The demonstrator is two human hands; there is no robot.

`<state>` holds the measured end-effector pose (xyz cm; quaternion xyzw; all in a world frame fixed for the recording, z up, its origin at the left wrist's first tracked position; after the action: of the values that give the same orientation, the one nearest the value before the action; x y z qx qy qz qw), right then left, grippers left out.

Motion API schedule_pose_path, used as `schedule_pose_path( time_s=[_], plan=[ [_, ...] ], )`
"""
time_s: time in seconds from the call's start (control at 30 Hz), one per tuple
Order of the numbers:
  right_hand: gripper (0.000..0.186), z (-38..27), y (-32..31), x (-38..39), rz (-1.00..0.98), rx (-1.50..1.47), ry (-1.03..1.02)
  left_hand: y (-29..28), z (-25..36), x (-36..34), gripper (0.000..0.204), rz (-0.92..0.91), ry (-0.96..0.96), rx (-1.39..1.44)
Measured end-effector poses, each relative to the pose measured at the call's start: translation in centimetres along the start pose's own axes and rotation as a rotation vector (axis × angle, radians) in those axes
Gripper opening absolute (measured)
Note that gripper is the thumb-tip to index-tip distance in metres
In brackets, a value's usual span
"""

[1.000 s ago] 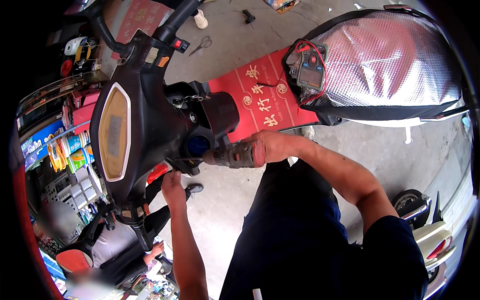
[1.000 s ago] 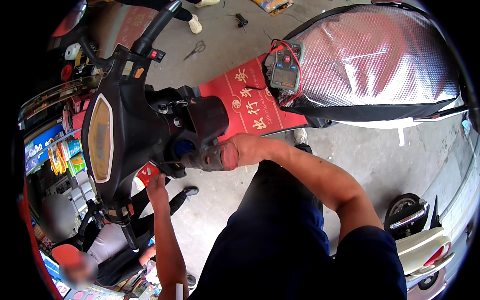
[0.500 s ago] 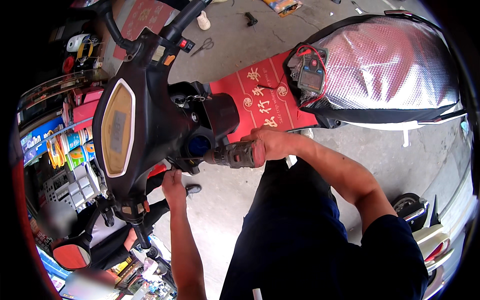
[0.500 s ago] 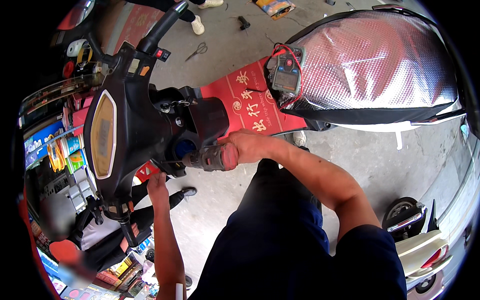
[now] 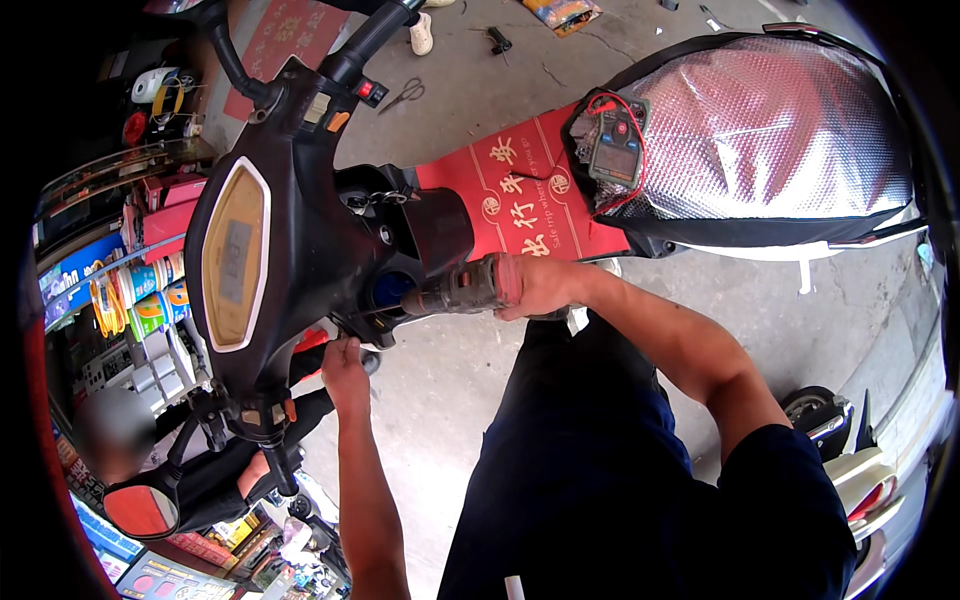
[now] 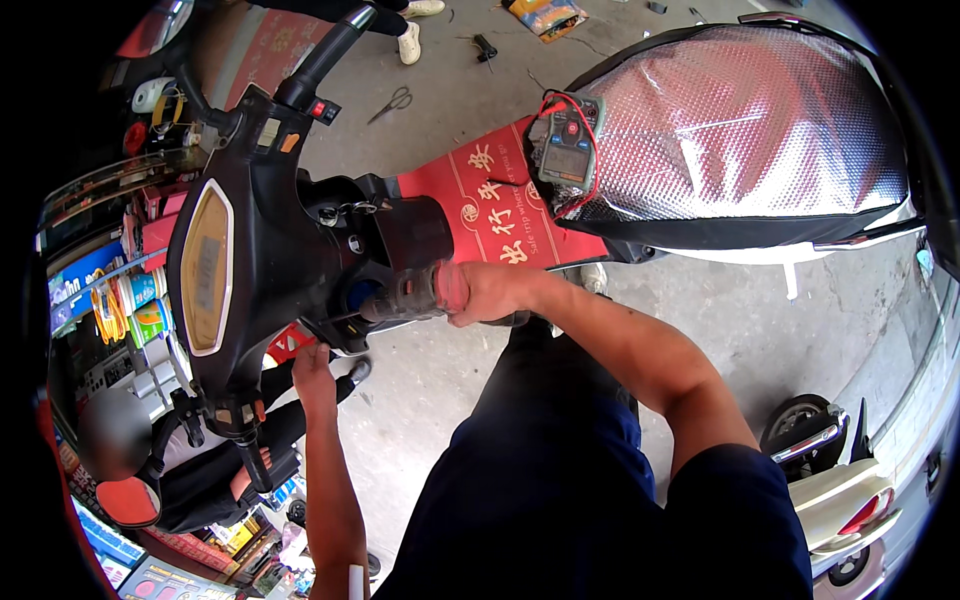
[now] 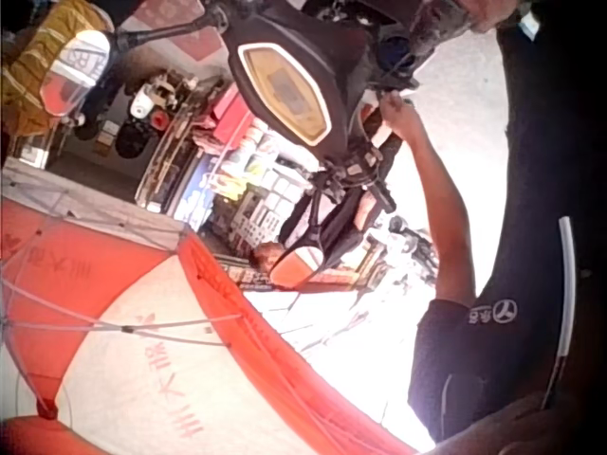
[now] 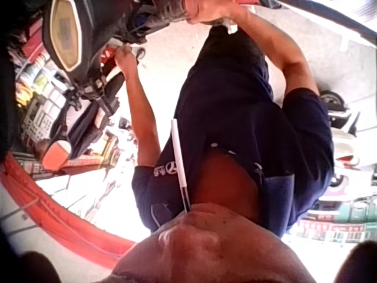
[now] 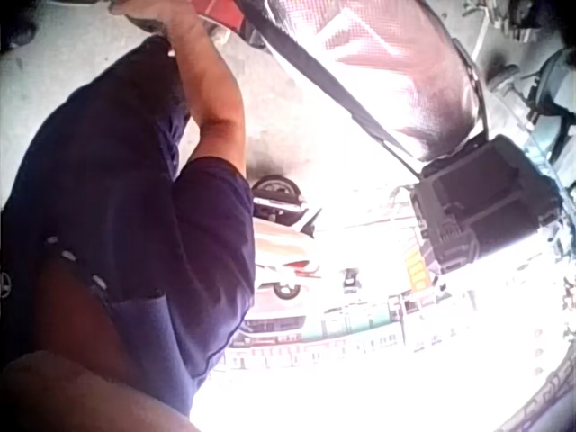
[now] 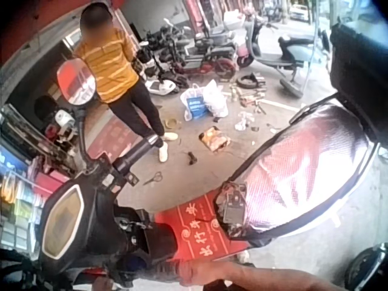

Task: The person uses a power drill to remove screws from the front panel of a white scooter. They then remove the front fairing, pick up a small black component from the floor, and install it onto the handlebar area. Finally, they attach a rearview mirror to the handlebar and tighten it with a wrench.

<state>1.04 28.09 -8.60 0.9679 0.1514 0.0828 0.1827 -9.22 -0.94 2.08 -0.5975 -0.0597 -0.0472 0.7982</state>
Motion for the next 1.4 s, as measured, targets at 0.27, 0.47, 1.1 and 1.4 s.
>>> schedule_pose_path(
  time_s=[0.27, 0.47, 1.1, 1.4],
  plan=[
    [0.039, 3.7, 0.5, -0.3, -0.026, 0.04, 0.044, 0.2, -0.7, -0.2, 0.019, 0.023, 0.016, 0.011],
    [0.037, 4.8, 0.9, -0.7, -0.034, -0.002, 0.012, 0.2, -0.8, -0.3, 0.018, 0.021, 0.027, 0.016],
    [0.036, 2.4, 0.3, -1.2, -0.149, 0.156, 0.045, 0.2, -0.9, -0.1, 0.018, 0.007, -0.043, 0.054],
    [0.03, 3.8, 0.0, -1.2, -0.019, 0.067, 0.038, 0.3, -1.3, -0.3, 0.019, 0.016, -0.019, 0.041]
  ],
)
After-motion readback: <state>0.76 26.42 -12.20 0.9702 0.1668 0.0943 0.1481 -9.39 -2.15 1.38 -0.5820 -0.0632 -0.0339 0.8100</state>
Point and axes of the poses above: each hand's wrist, its own x-axis away from the middle knuckle, its own y-axis out of the palm, z = x × y, the point moved 8 cm from there along -x, towards the middle knuckle, and after that the axes turned 6 degrees about -x, right-handed, at the moved point
